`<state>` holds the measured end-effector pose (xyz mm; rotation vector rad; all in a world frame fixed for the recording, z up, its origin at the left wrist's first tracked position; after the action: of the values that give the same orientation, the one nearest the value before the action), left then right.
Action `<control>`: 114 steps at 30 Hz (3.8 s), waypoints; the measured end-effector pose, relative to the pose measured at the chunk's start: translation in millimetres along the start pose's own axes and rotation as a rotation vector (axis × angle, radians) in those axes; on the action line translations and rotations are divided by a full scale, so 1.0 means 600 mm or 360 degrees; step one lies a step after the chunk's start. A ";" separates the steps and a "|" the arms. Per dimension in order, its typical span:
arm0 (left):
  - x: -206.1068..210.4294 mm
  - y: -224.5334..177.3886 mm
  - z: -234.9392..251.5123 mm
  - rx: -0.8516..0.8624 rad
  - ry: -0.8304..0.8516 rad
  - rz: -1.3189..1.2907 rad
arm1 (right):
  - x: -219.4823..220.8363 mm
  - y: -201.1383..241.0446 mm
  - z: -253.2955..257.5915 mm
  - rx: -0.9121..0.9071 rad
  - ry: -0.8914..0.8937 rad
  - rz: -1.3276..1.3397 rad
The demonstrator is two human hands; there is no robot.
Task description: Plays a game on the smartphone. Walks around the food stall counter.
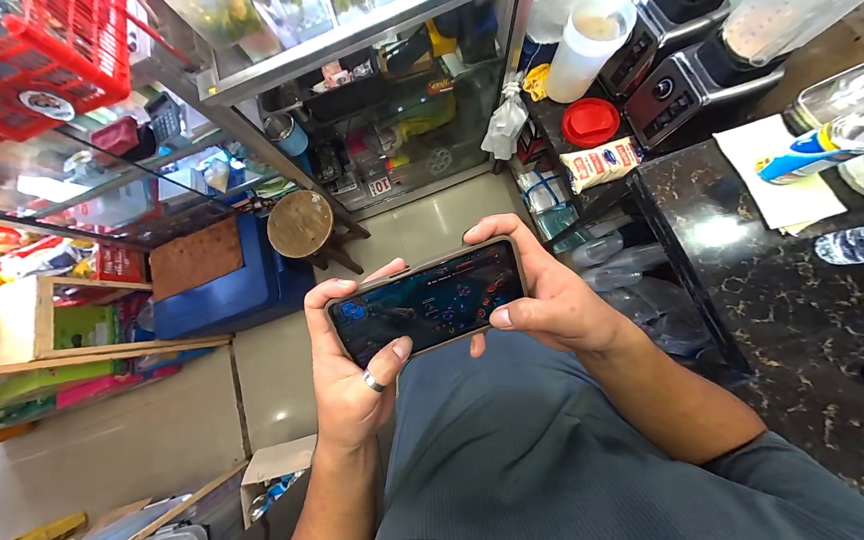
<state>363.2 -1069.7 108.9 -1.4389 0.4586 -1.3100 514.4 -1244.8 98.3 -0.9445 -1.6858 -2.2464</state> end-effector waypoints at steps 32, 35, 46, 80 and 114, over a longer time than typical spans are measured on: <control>-0.003 0.004 0.002 -0.0102 0.0118 -0.0279 | -0.008 0.003 -0.005 0.0015 -0.0016 0.0015; 0.000 0.006 -0.001 -0.0056 0.0064 -0.0120 | -0.007 0.003 -0.005 0.0011 -0.0015 -0.0001; 0.001 0.007 0.002 -0.0075 0.0099 -0.0252 | -0.004 0.002 -0.006 0.0032 -0.0124 -0.0040; 0.028 0.026 -0.005 0.0034 -0.0206 0.0075 | -0.007 0.005 -0.010 0.0020 -0.0113 -0.0055; 0.022 0.015 -0.001 0.0061 -0.0134 0.0118 | -0.007 -0.002 -0.010 -0.0027 -0.0062 -0.0009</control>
<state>370.2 -1084.1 106.9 -1.4265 0.4250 -1.1884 514.7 -1250.9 94.3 -0.9952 -1.6901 -2.2633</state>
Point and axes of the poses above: each hand's wrist, its own z-axis towards the middle knuckle, its own x-axis out of the palm, y = z × x, the point moved 1 cm from there along z, towards the middle knuckle, and after that the axes turned 2 degrees about -z, right-handed, at the moved point
